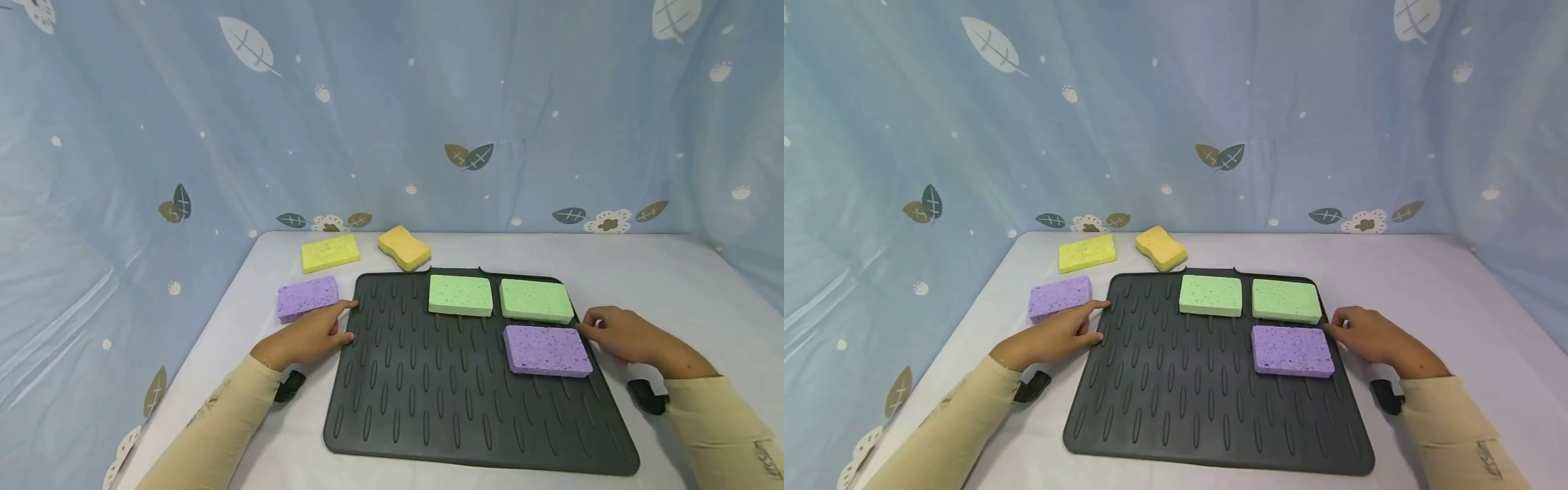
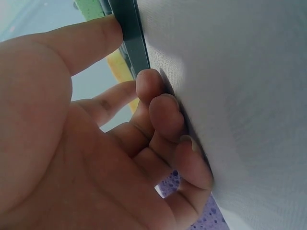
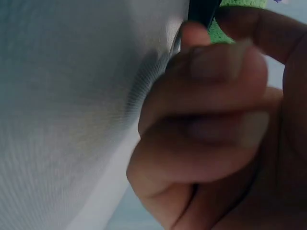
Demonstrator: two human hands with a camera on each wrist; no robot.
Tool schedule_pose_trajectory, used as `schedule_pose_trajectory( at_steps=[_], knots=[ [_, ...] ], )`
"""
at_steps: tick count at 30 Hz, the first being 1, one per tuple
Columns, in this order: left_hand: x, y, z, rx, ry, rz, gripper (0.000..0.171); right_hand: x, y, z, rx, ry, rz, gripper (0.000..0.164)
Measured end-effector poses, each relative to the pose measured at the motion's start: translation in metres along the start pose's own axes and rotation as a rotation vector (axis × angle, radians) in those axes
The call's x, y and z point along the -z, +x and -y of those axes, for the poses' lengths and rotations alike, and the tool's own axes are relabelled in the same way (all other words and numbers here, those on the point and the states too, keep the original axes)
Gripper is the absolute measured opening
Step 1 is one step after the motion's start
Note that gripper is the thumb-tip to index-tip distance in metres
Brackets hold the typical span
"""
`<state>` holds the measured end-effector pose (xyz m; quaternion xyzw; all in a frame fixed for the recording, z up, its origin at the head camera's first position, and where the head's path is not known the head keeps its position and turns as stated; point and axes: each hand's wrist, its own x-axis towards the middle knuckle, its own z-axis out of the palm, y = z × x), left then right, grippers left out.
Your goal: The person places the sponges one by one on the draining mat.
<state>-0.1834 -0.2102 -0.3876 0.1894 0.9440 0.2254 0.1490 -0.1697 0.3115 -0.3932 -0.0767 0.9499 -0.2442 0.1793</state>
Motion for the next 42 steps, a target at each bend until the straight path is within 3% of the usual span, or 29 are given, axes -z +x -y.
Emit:
schedule_pose_trajectory(
  at_steps=[5,8,17,21,26,33,42],
  knots=[
    [-0.001,-0.001,-0.001,0.020,0.011,-0.005,0.060,-0.003,0.002,-0.004,0.033,0.066,0.050,0.017],
    [0.001,-0.001,-0.003,0.027,0.028,-0.053,0.052,-0.004,0.002,-0.005,0.036,0.070,0.051,0.017],
    [0.011,0.003,0.001,-0.040,0.147,-0.415,0.028,-0.004,0.001,-0.005,0.020,0.065,0.057,0.018],
    [0.016,0.003,0.009,0.003,0.181,-0.488,0.030,-0.002,0.002,-0.003,0.032,0.044,0.037,0.017],
    [0.021,0.002,0.018,0.079,0.170,-0.417,0.045,-0.002,0.002,-0.004,0.022,0.051,0.045,0.017],
    [0.023,0.001,0.032,0.123,0.192,-0.238,0.073,-0.002,0.003,-0.004,0.030,0.039,0.026,0.016],
    [0.020,0.002,0.042,0.139,0.205,-0.178,0.076,-0.002,0.003,-0.005,0.022,0.065,0.044,0.016]
  ],
)
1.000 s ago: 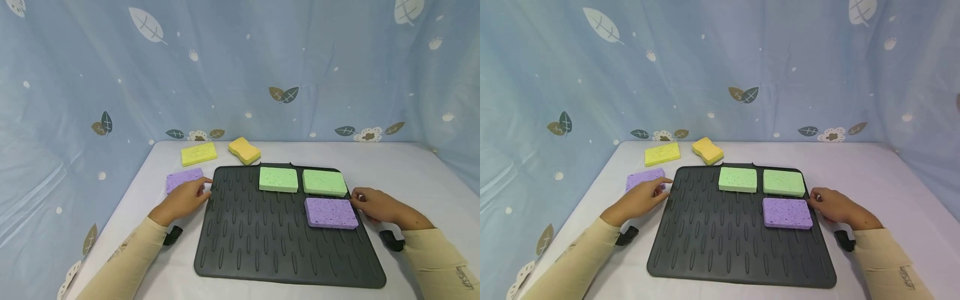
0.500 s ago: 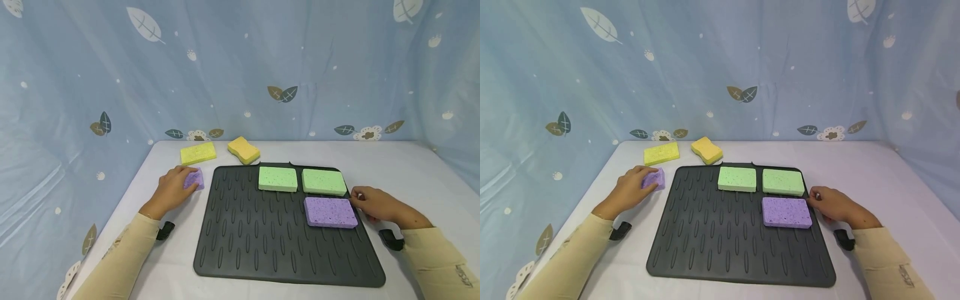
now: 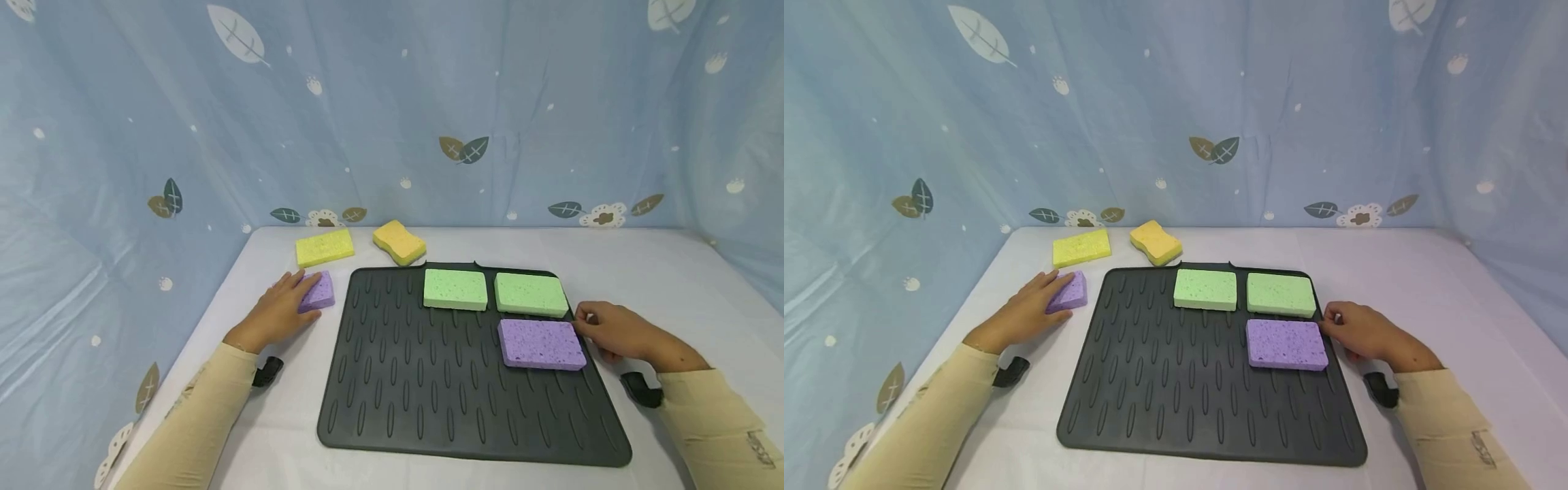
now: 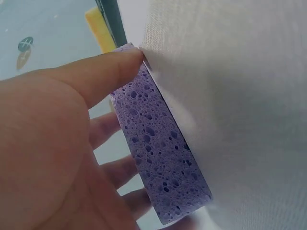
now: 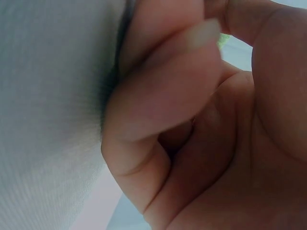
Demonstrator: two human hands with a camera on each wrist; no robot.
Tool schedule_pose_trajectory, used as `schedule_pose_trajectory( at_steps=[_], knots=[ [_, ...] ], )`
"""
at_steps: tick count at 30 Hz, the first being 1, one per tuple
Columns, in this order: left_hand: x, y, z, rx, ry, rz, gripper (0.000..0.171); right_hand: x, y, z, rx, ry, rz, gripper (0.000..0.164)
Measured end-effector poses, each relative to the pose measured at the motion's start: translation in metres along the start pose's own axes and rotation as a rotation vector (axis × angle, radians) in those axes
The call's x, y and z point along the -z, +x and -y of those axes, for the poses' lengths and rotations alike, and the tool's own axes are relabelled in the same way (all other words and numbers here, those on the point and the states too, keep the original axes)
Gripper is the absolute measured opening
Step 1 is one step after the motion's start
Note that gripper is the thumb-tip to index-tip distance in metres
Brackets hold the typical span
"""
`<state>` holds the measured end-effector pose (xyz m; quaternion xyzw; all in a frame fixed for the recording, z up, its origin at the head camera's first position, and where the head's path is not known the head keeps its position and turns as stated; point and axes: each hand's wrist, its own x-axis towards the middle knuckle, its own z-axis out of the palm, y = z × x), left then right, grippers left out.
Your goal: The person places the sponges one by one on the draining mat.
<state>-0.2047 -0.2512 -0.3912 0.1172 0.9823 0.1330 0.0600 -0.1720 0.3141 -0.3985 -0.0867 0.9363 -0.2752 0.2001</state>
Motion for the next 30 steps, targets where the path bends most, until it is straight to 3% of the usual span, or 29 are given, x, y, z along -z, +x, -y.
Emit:
schedule_pose_trajectory(
  at_steps=[7,13,30],
  knots=[
    [-0.0009,-0.0009,-0.0002,0.016,-0.008,0.004,0.074,-0.0006,0.0007,-0.0010,0.005,0.008,0.000,0.016],
    [-0.0023,-0.0013,-0.0009,-0.003,0.021,-0.039,0.072,-0.0027,0.0002,-0.0016,0.005,-0.006,-0.009,0.016],
    [0.0046,-0.0045,-0.0098,0.030,0.017,-0.089,0.073,-0.0016,0.0003,-0.0007,-0.008,-0.012,-0.008,0.016]
  ],
)
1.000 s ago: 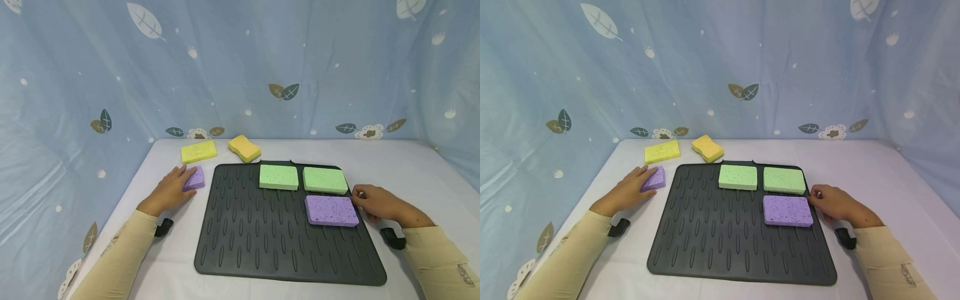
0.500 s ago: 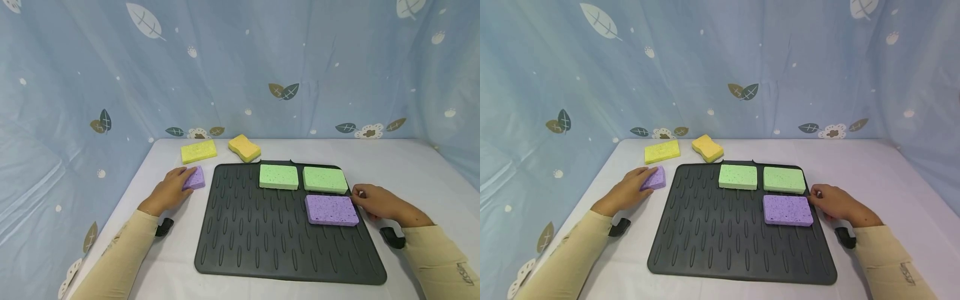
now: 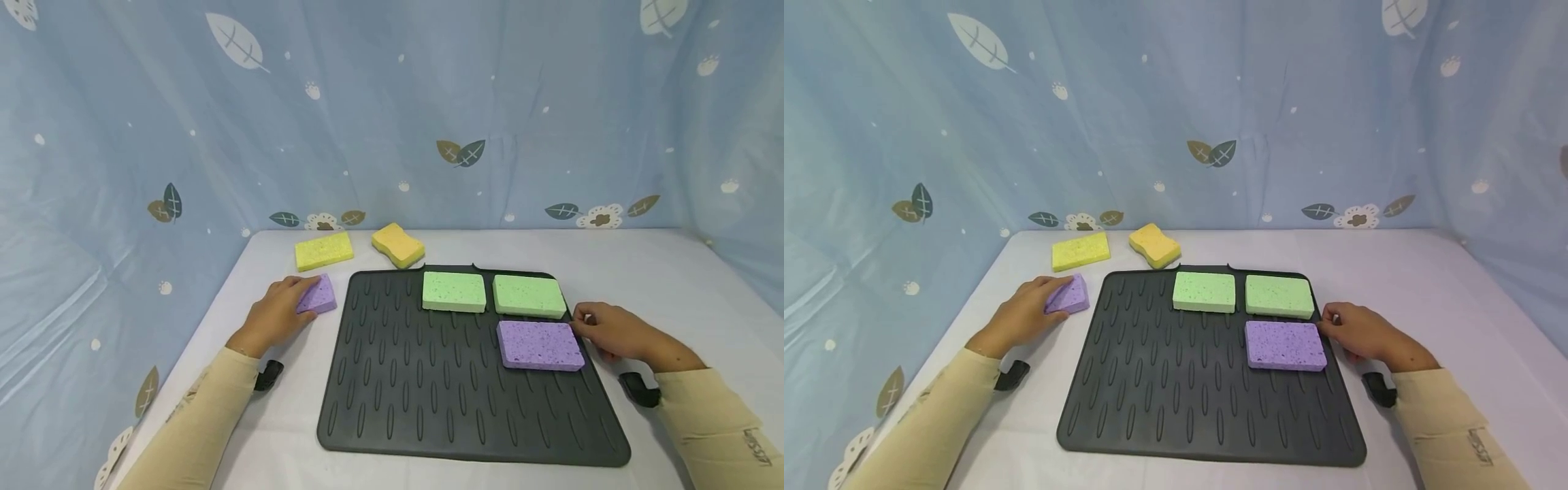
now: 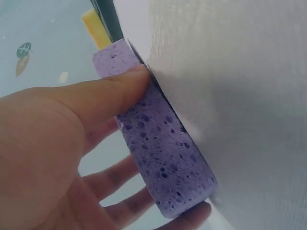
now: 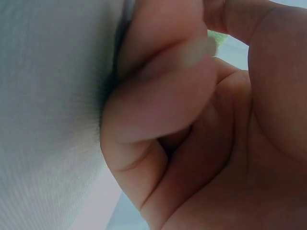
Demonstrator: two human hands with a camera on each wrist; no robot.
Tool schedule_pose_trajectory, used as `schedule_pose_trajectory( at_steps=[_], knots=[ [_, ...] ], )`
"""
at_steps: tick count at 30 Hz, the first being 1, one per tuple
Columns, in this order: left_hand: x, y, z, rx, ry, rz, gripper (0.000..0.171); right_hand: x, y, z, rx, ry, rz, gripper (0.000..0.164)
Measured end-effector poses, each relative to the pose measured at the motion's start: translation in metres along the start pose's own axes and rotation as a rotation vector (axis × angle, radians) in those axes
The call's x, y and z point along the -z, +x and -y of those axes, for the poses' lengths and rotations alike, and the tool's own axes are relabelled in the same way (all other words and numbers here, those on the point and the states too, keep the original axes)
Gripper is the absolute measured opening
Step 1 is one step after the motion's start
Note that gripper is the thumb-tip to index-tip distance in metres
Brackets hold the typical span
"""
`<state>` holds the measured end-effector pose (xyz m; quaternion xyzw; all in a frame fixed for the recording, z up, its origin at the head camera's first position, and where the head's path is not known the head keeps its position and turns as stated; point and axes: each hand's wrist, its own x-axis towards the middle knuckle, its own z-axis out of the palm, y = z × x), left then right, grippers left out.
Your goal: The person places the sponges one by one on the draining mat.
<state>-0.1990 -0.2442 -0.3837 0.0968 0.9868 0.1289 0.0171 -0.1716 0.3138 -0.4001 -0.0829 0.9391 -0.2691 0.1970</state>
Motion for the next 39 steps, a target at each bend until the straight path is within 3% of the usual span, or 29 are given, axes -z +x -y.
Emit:
schedule_pose_trajectory(
  at_steps=[8,17,23,27,39],
  knots=[
    [0.003,-0.002,-0.007,-0.044,-0.005,-0.062,0.074,0.001,0.002,0.000,0.008,-0.006,-0.009,0.016],
    [0.006,-0.009,-0.026,-0.095,0.040,-0.094,0.073,0.001,0.002,0.000,-0.006,-0.023,-0.004,0.016],
    [0.007,-0.016,-0.046,-0.122,0.029,-0.068,0.074,0.001,0.002,-0.001,-0.005,-0.023,-0.007,0.016],
    [0.007,-0.022,-0.059,-0.163,-0.005,-0.063,0.074,0.000,0.001,-0.001,-0.006,-0.027,-0.007,0.016],
    [0.005,-0.038,-0.086,-0.313,-0.025,-0.144,0.074,-0.001,0.002,-0.001,-0.010,-0.046,-0.018,0.016]
  ],
)
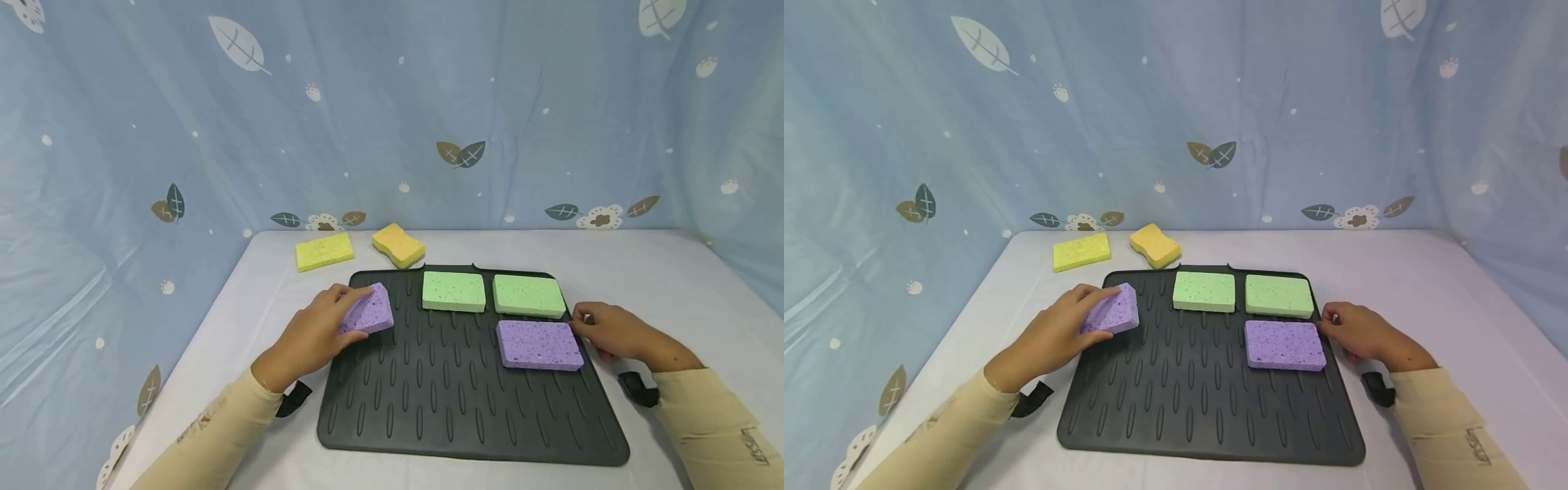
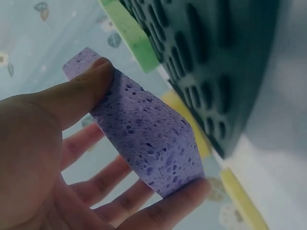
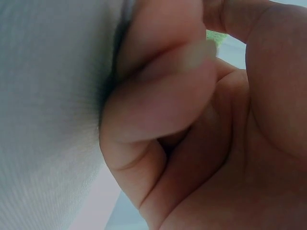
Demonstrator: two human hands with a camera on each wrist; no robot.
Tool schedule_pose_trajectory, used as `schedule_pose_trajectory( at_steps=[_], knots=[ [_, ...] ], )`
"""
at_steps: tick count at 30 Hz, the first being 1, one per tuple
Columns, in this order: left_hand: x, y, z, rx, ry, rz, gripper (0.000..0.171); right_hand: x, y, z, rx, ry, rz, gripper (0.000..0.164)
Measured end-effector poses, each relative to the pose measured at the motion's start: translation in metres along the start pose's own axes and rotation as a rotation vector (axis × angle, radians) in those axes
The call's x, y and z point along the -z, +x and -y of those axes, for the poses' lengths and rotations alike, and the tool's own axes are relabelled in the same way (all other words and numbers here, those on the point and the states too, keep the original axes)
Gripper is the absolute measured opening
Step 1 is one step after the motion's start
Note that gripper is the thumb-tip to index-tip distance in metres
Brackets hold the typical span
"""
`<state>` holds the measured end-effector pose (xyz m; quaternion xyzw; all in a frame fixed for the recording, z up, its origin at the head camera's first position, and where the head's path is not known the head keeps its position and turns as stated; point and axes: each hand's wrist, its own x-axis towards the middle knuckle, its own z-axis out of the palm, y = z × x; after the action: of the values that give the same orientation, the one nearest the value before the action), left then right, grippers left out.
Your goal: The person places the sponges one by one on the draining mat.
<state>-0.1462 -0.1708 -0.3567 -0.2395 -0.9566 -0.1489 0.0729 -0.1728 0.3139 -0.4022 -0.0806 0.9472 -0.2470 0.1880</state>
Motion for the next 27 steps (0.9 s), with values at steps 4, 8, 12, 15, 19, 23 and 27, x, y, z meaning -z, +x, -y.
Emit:
schedule_pose_trajectory(
  at_steps=[4,8,12,15,19,23,27],
  knots=[
    [0.000,-0.001,-0.010,-0.033,-0.013,-0.005,0.075,0.001,0.000,0.001,0.002,-0.004,-0.006,0.016],
    [-0.002,-0.001,-0.020,-0.055,0.004,0.008,0.074,0.000,-0.001,0.001,0.002,0.028,0.000,0.015],
    [-0.006,0.004,-0.031,-0.072,0.027,0.037,0.072,-0.005,-0.002,0.001,-0.006,0.045,0.001,0.014],
    [-0.009,0.010,-0.043,-0.088,0.030,0.080,0.072,-0.005,-0.003,0.001,-0.008,0.036,-0.004,0.014],
    [-0.014,0.019,-0.062,-0.121,0.050,0.179,0.073,-0.002,-0.004,0.001,-0.002,0.031,-0.007,0.015],
    [-0.019,0.027,-0.078,-0.167,0.095,0.259,0.074,-0.001,-0.003,0.001,0.002,0.039,0.000,0.015],
    [-0.026,0.036,-0.092,-0.210,0.145,0.266,0.073,0.000,-0.003,0.002,0.001,0.039,0.000,0.015]
  ],
)
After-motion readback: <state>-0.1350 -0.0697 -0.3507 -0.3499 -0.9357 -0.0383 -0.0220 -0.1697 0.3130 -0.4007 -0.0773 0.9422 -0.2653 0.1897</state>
